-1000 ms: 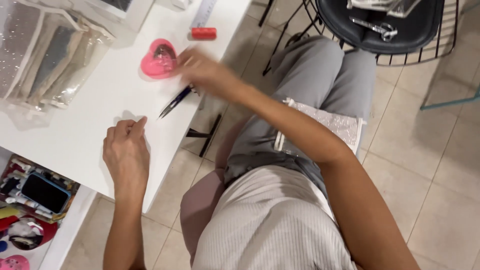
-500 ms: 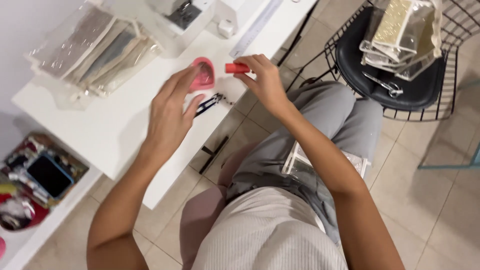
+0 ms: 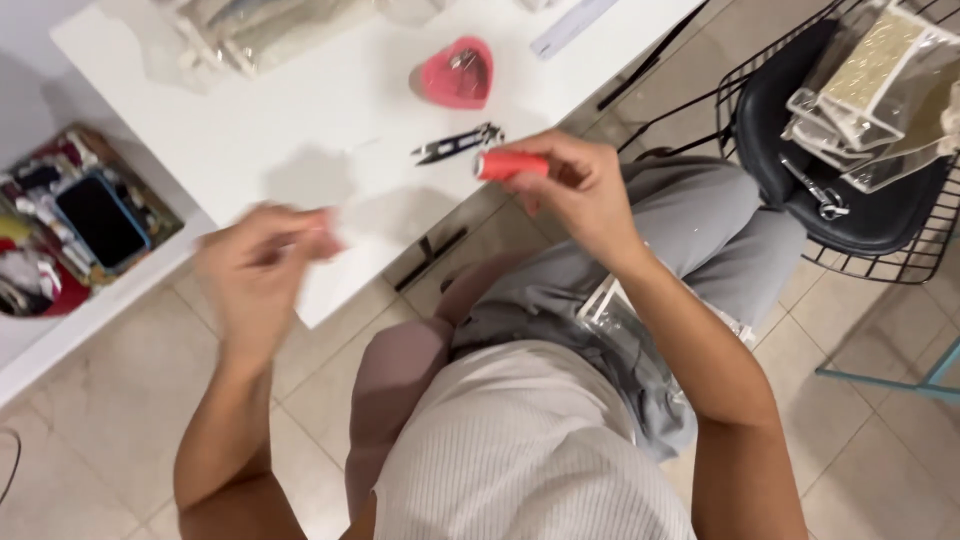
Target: Hand sewing a clear plastic pouch with decorative white trim and a zipper.
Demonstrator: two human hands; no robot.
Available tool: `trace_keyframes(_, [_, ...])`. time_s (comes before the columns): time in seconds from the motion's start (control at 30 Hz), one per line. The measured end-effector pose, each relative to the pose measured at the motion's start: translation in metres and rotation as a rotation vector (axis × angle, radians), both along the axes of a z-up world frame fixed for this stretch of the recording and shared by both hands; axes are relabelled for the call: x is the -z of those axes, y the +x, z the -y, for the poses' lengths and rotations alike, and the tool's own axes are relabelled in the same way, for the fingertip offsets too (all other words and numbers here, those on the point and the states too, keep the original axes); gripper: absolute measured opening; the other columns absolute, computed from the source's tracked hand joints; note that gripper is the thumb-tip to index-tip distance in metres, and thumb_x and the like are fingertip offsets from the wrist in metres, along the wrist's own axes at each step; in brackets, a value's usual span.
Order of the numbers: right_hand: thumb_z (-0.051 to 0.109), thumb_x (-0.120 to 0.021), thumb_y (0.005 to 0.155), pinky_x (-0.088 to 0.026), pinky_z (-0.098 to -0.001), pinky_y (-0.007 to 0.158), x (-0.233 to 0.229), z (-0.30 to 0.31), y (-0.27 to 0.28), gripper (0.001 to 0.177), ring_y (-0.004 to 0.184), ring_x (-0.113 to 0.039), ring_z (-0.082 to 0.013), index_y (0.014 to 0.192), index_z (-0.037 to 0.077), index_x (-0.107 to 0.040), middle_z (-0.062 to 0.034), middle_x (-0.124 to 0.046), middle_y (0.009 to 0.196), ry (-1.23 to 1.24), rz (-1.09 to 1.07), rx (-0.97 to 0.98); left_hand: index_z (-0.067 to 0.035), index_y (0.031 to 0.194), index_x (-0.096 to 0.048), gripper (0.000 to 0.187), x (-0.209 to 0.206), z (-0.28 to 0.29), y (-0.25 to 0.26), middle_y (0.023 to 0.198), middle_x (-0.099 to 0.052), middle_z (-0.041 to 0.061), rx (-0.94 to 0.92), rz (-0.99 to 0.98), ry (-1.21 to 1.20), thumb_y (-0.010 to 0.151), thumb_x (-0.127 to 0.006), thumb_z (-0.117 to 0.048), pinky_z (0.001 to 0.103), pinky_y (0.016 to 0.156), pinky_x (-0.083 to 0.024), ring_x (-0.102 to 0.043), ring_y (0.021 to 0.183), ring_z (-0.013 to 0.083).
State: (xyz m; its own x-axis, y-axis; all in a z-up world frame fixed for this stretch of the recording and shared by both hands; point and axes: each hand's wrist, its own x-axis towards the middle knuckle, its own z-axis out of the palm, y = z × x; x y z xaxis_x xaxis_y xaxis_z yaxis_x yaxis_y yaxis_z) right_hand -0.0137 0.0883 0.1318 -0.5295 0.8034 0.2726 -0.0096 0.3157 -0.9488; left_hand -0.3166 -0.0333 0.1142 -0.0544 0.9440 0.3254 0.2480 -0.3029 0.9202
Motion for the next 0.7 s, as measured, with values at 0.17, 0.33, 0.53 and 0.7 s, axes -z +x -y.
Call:
trace_keyframes(0.17, [0.008, -0.064, 0.105, -0.051, -0.0191, 0.057, -0.002, -0.004, -0.02, 0.015, 0.063, -0.057, -0.0081, 0.115, 0.001, -0.072, -0.0102, -0.072, 0.094, -0.107, 0.04, 0.053, -0.003, 0.108, -0.053, 0.019, 0.069, 0.078, -0.087, 0.086, -0.064, 0.017, -0.638, -0.042, 0.179, 0.123, -0.063, -0.008, 0.042, 0.101, -0.059, -0.062, 0.075, 0.0208])
trace_keyframes(0.33, [0.013, -0.069, 0.103, -0.046, -0.0156, 0.055, 0.008, -0.01, -0.048, 0.016, 0.065, -0.058, -0.0058, 0.115, 0.003, -0.072, -0.0071, -0.075, 0.098, -0.114, 0.069, -0.004, -0.004, 0.109, -0.055, 0.016, 0.171, 0.155, -0.166, 0.08, -0.06, 0.012, -0.887, -0.009, 0.046, 0.121, -0.057, 0.007, 0.034, 0.076, -0.052, -0.057, 0.073, 0.019])
trace_keyframes(0.53, [0.019, -0.07, 0.103, -0.051, -0.0182, 0.057, 0.005, -0.016, -0.057, 0.021, 0.068, -0.059, -0.0061, 0.115, 0.001, -0.072, -0.006, -0.071, 0.084, -0.096, 0.075, 0.022, -0.012, 0.077, -0.062, 0.022, 0.344, 0.261, -0.27, 0.063, -0.067, 0.002, -1.282, -0.42, -0.527, 0.098, -0.069, -0.01, 0.027, 0.058, -0.052, -0.067, 0.06, 0.0107])
trace_keyframes(0.7, [0.017, -0.072, 0.104, -0.034, -0.0149, 0.049, -0.006, -0.007, -0.068, 0.017, 0.058, -0.049, -0.0036, 0.114, 0.004, -0.074, -0.0067, -0.077, 0.092, 0.101, 0.163, -0.001, -0.015, 0.093, -0.081, 0.008, 0.272, 0.242, -0.29, 0.069, -0.071, 0.002, -1.121, -0.318, -1.036, 0.086, -0.083, -0.012, 0.021, 0.062, -0.054, -0.068, 0.063, 0.0079])
